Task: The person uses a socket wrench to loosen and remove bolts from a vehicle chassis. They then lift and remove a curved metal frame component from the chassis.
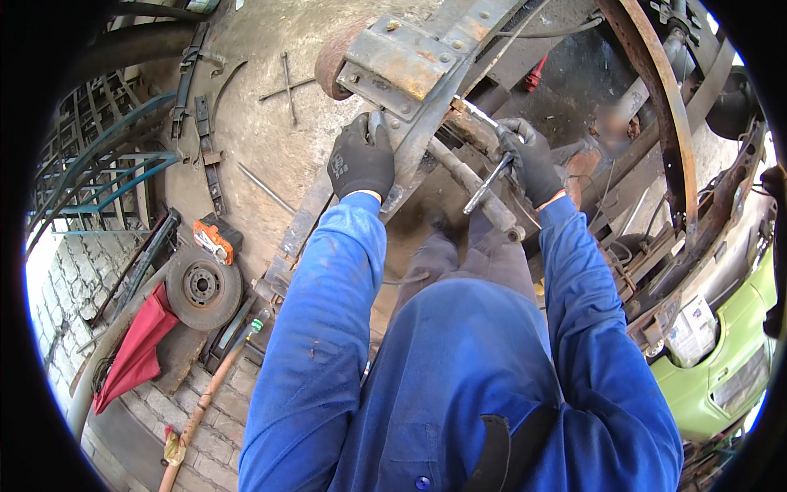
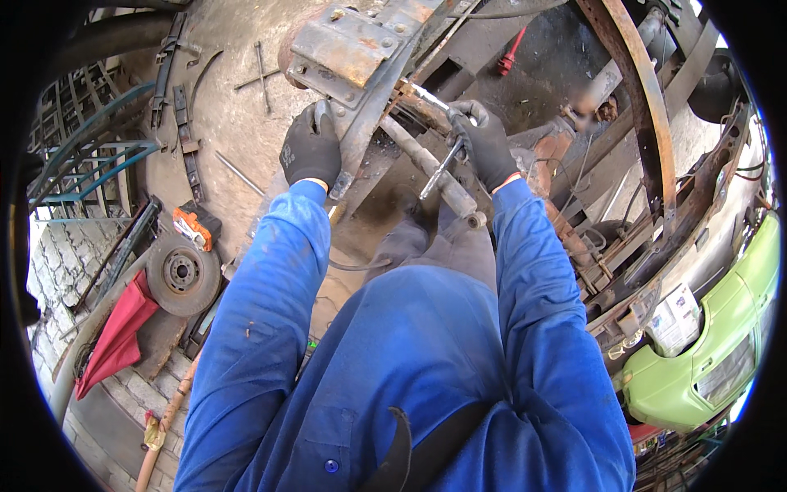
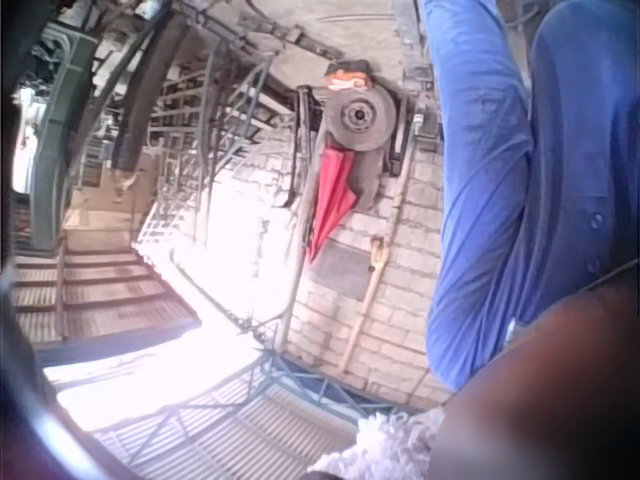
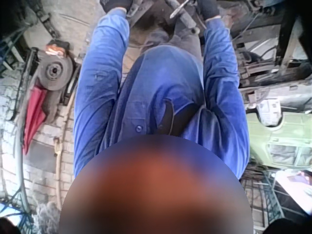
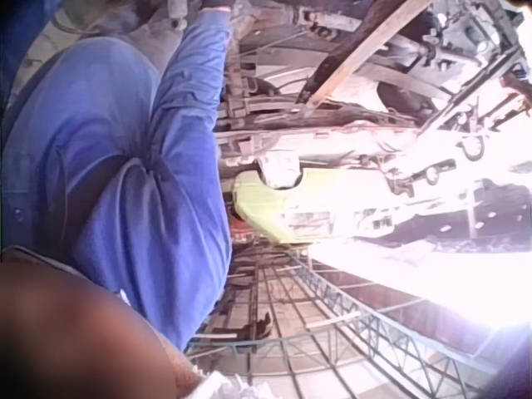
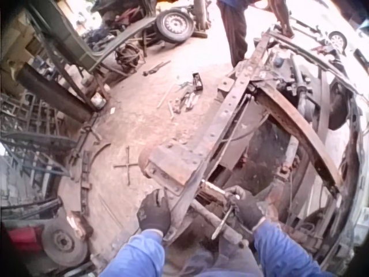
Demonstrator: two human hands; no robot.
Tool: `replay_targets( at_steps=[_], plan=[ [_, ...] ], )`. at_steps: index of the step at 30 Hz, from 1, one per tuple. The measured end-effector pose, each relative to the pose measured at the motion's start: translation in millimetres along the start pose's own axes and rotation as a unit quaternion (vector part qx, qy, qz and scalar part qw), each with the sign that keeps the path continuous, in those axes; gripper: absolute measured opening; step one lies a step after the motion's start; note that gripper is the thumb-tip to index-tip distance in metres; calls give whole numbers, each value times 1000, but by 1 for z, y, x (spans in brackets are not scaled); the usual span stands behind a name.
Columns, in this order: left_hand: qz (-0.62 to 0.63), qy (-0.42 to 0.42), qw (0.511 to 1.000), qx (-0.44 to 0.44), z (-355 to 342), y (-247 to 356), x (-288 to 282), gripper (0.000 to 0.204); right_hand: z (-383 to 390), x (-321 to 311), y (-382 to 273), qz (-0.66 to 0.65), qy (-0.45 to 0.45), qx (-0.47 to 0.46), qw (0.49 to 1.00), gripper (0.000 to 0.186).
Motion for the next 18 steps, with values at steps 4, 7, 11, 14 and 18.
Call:
replay_targets(
  at_steps=[4,7,11,14,18],
  plan=[
    [9,-10,1000,-1,0,1,-1,50,1,-6,-6,10,-19,-4,1000,29],
    [15,-8,1000,-9,0,1,0,49,-1,-8,-6,-10,-35,22,999,28],
    [7,-16,1000,-9,-1,1,1,48,-5,-5,5,-95,-64,67,991,26],
    [18,-3,1000,-3,-1,0,2,47,-7,-4,17,-185,-97,122,970,23],
    [-5,4,1000,10,0,0,2,47,-9,-2,22,-264,-141,165,940,19]
  ],
)
Point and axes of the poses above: each hand's wrist, its own z-axis away from the middle knuckle, its own x-axis out of the palm, y = z × x, the point moved 2 cm from there along -z, towards the middle knuckle, and after that the axes turned 14 degrees about x, right-handed, at the moved point
